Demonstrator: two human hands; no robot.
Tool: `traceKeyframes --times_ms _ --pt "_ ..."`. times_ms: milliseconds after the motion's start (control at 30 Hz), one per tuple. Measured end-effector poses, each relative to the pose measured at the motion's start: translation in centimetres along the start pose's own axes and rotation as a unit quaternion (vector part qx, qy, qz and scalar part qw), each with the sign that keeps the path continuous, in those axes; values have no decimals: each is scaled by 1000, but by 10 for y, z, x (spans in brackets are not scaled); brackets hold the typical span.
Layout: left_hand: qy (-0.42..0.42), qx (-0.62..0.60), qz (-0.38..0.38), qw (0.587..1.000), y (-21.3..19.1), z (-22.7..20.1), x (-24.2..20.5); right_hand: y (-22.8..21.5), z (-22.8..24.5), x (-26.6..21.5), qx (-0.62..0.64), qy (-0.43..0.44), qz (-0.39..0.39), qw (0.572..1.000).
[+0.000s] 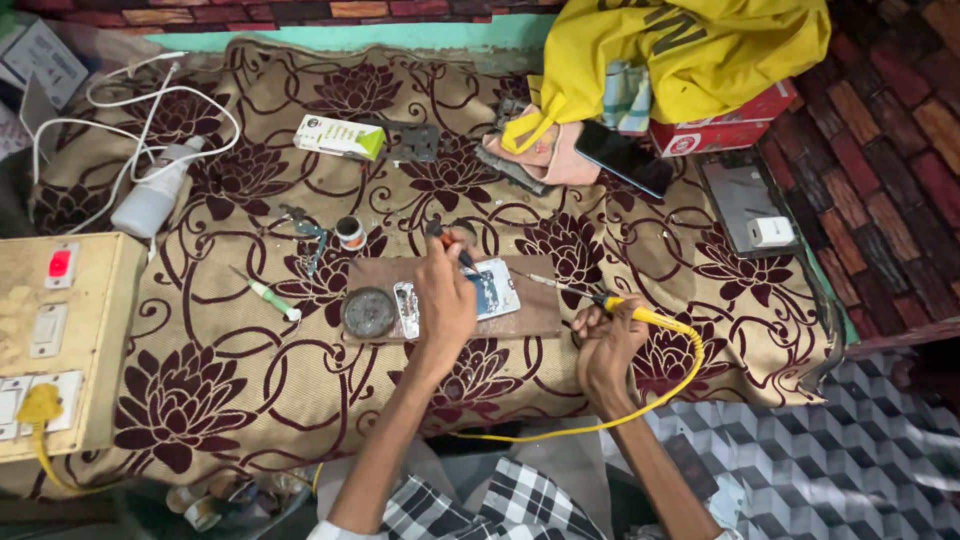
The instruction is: The person uses a soldering iron and a small tool to work on a circuit board placed on a wooden block. They repeatedly apply the soldering iron to specific points on the board while manipulating components with the other hand.
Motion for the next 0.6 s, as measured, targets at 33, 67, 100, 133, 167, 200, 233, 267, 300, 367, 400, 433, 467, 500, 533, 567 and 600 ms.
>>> traceKeyframes --times_ms 33,67,100,133,167,200,233,267,300,367,400,433,467,500,533,567,600 --pt "-1 -5 -9 1000 -3 -1 0 0 0 -1 -3 0 -2 1000" --pt "0 -12 -15 1000 -6 -2 0 -2 0 0 -5 -3 -6 1000" --pt "1 -18 -22 1000 -10 -2 2 -3 -1 1 -8 -6 -9 1000" --pt "11 -10 12 1000 -6 -4 -1 -9 -2 -2 1 4 -14 1000" --pt "22 -1 47 999 -7 -4 -3 -12 -6 -4 9 15 -19 1000" --pt "40 8 79 996 -6 -8 3 -10 -9 1 22 21 -19 999" --pt "47 2 92 995 0 -12 7 -10 -6 5 18 13 -17 1000" --pt "51 1 105 993 0 -15 7 -9 -5 2 15 10 -17 1000" --pt "55 0 118 991 0 -19 7 -9 -4 1 13 7 -16 1000" --pt "80 -4 117 990 -4 -28 3 -6 -3 -2 30 12 -10 999" --pt "92 -8 117 989 -4 -33 3 -3 -1 -1 38 12 -7 999" --pt "92 -6 124 988 -5 -33 4 -1 -4 -2 10 21 -11 1000" --pt "89 -6 129 988 -4 -34 3 0 -3 -2 -21 29 -15 999" --pt "87 -7 135 987 -2 -33 2 1 -3 -2 -52 37 -20 998" --pt "59 -1 142 988 0 -26 0 6 -2 -5 -84 34 -6 996" --pt "31 6 149 988 2 -18 0 11 -1 -8 -115 31 8 993" --pt "5 13 154 988 3 -12 1 18 -1 -8 -145 28 25 989"
Point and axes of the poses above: each hand's wrist, its own x-axis towards the middle knuckle, its own y-axis out of the palm, z = x × y, the point moved 10 cm from there along x, towards the middle knuckle, and after that the axes turned 1 degree about -y, right-handed, at the moved point
